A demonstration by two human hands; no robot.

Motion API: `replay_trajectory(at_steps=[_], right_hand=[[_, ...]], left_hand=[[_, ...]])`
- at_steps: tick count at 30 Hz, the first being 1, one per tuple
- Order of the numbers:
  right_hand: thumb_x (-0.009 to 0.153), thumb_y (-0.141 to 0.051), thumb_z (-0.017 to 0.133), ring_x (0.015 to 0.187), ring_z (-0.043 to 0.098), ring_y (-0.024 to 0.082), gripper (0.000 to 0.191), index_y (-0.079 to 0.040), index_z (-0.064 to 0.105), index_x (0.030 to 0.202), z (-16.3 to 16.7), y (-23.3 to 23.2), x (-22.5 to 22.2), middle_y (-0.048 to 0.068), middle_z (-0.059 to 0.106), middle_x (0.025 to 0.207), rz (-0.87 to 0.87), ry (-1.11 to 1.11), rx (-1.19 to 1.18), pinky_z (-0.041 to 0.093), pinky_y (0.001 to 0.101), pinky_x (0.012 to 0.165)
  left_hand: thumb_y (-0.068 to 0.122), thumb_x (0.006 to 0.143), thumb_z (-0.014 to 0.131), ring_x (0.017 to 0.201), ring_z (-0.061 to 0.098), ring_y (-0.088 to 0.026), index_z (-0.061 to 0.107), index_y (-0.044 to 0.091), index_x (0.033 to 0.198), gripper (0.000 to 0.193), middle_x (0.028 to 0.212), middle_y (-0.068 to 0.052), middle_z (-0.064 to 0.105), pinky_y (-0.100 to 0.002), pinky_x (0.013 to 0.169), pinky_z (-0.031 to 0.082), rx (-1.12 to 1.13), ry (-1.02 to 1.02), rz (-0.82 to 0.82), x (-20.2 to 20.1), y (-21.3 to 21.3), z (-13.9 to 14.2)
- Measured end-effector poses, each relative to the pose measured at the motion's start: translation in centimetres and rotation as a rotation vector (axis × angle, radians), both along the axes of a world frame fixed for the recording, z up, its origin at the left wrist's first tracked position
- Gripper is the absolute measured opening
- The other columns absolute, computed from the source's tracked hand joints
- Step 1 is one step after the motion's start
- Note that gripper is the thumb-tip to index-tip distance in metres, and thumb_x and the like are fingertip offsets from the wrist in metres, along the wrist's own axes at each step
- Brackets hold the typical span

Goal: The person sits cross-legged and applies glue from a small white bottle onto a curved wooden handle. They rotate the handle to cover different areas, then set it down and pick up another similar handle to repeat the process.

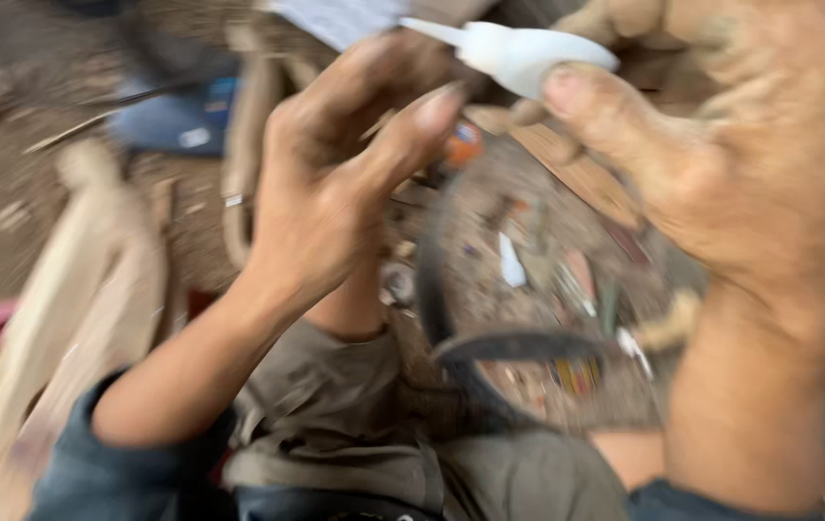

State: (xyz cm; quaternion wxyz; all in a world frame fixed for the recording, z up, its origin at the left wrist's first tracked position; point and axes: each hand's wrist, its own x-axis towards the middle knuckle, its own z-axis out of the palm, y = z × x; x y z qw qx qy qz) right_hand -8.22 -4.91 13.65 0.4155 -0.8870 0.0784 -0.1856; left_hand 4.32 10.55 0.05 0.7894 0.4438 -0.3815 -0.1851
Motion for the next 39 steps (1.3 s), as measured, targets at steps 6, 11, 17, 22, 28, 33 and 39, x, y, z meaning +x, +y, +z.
replay_trajectory(at_steps=[6,11,17,22,28,33,39], right_hand=[[0.097,0.002,0.069,0.080,0.075,0.020,0.012,0.005,0.063,0.107,-6.5,-10.5,-16.2,0.019,0.072,0.098,-0.378,-0.183,0.262,0.063,0.0294,0.061],[0.102,0.003,0.078,0.078,0.070,0.020,0.019,0.003,0.062,0.112,-14.6,-15.3,-29.0,0.019,0.072,0.100,-0.681,-0.419,0.438,0.057,0.0288,0.067],[0.094,-0.001,0.077,0.076,0.067,0.020,0.027,-0.001,0.064,0.118,-25.0,-16.6,-39.7,0.013,0.070,0.097,-0.887,-0.643,0.623,0.055,0.0297,0.065],[0.101,-0.003,0.075,0.084,0.066,0.020,0.022,0.001,0.066,0.120,-28.3,-19.0,-44.1,0.011,0.067,0.116,-0.861,-0.773,0.665,0.054,0.0310,0.070],[0.103,-0.009,0.072,0.090,0.070,0.027,0.024,-0.001,0.061,0.123,-28.4,-21.1,-44.2,0.019,0.068,0.116,-0.748,-0.842,0.807,0.056,0.0317,0.073],[0.105,-0.009,0.073,0.084,0.065,0.024,0.023,0.003,0.060,0.120,-29.6,-19.8,-37.8,0.028,0.068,0.118,-0.575,-0.765,0.846,0.052,0.0273,0.073],[0.106,-0.008,0.074,0.091,0.064,0.026,0.021,0.002,0.060,0.118,-30.8,-16.3,-27.7,0.020,0.063,0.108,-0.376,-0.681,1.018,0.053,0.0312,0.069]], left_hand=[[0.014,0.095,0.072,0.086,0.071,-0.036,0.070,0.004,0.106,0.015,0.096,-0.017,0.071,-0.042,0.074,0.056,0.588,-0.481,-0.165,-10.7,-11.4,-8.4],[0.021,0.092,0.072,0.109,0.061,-0.042,0.062,0.008,0.114,0.028,0.113,-0.018,0.065,-0.051,0.089,0.054,0.615,-0.850,-0.290,-22.6,-22.5,-13.9],[0.028,0.073,0.078,0.107,0.060,-0.039,0.053,0.001,0.121,0.061,0.118,-0.021,0.059,-0.050,0.078,0.057,0.696,-1.046,-0.185,-32.1,-31.1,-13.3],[0.015,0.097,0.066,0.090,0.070,-0.041,0.057,0.006,0.124,0.030,0.118,-0.024,0.061,-0.048,0.074,0.058,0.878,-0.962,-0.512,-34.3,-35.5,-13.7],[0.026,0.085,0.077,0.080,0.073,-0.039,0.060,-0.003,0.114,0.044,0.085,-0.023,0.070,-0.048,0.072,0.057,0.532,-0.902,-0.466,-27.3,-36.5,-8.5],[0.033,0.088,0.075,0.055,0.070,-0.037,0.060,0.001,0.119,0.047,0.064,-0.018,0.067,-0.045,0.054,0.055,0.923,-0.765,-0.348,-22.2,-23.8,-7.1],[0.024,0.082,0.080,0.071,0.067,-0.043,0.058,0.006,0.097,0.032,0.083,-0.019,0.072,-0.044,0.056,0.054,0.913,-0.553,-0.168,-21.5,-12.8,-16.5]])
